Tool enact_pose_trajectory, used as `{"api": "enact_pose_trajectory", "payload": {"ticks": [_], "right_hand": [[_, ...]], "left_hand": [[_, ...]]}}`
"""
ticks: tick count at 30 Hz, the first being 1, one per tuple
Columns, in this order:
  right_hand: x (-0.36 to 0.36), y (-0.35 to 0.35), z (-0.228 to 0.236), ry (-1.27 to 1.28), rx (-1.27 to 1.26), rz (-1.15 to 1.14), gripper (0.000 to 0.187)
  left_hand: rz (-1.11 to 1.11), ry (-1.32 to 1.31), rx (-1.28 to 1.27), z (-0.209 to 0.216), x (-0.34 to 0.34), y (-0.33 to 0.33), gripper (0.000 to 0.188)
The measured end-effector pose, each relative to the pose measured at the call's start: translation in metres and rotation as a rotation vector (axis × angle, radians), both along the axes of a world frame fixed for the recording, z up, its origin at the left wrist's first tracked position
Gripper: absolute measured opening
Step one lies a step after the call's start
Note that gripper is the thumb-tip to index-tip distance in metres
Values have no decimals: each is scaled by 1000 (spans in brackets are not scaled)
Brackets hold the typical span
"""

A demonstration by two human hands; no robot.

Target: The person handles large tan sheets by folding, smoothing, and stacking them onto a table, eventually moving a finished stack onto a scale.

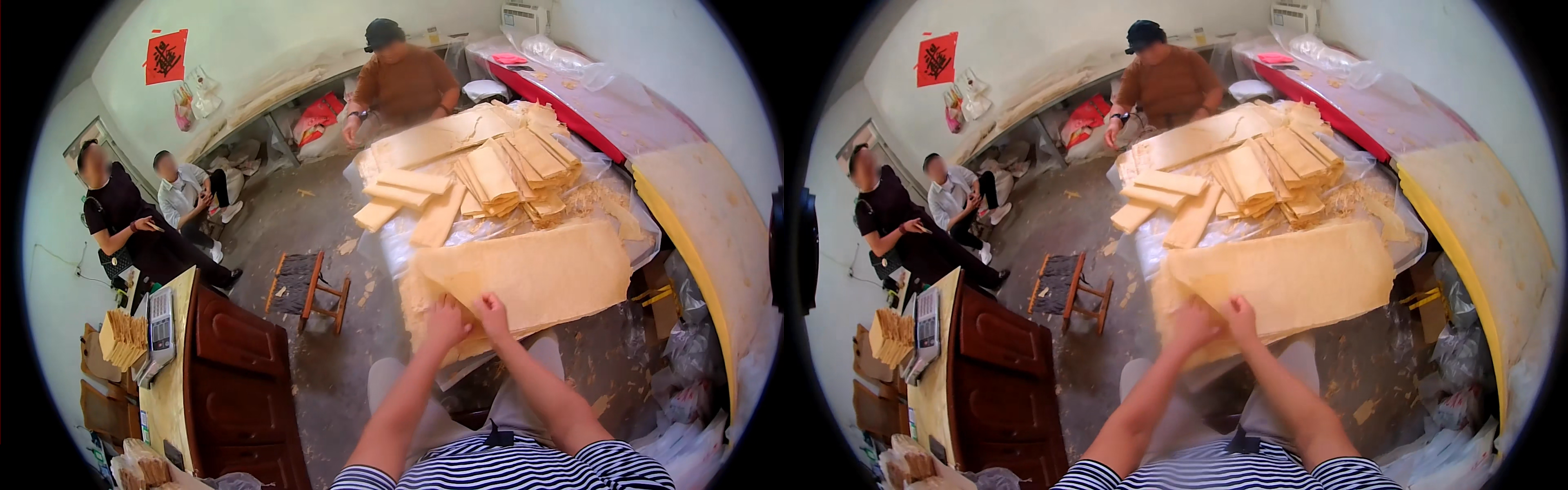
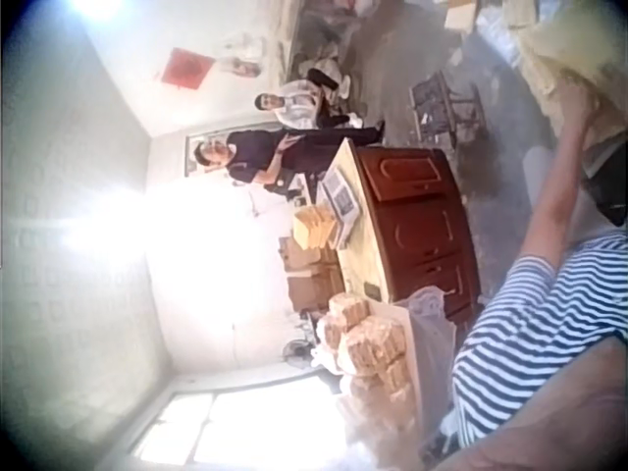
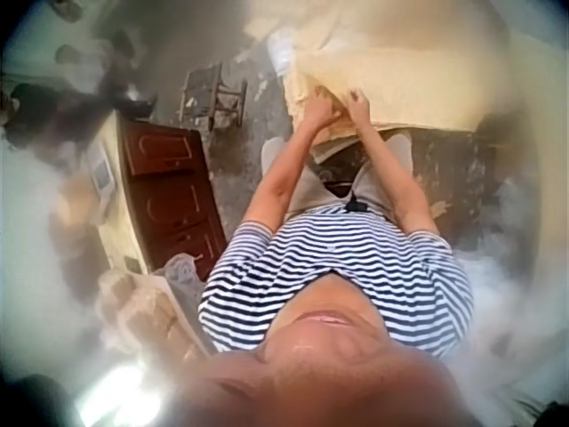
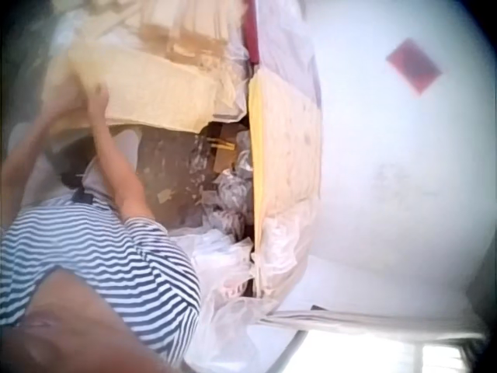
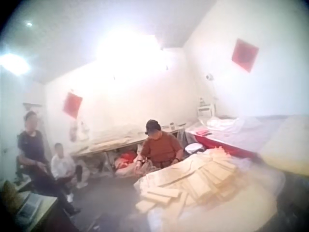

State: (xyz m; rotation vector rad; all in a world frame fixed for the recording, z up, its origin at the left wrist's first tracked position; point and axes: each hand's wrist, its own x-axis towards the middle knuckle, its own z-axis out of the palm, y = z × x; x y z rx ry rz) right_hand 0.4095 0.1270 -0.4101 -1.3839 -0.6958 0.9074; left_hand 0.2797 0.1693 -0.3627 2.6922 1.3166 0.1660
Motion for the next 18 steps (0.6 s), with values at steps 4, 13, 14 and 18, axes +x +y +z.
{"api": "enact_pose_trajectory", "payload": {"ticks": [4,13,14,18], "right_hand": [[-20,-17,11,-915,182,-25,36],[63,3,18,64,-107,104,27],[63,4,8,58,-103,100,27],[35,4,19,-43,-118,151,27]], "left_hand": [[-4,-246,190,-45,0,3,63],[2,-133,-67,-6,6,3,54],[-2,-139,-63,-2,5,6,54],[103,-290,-12,14,-2,25,32]]}}
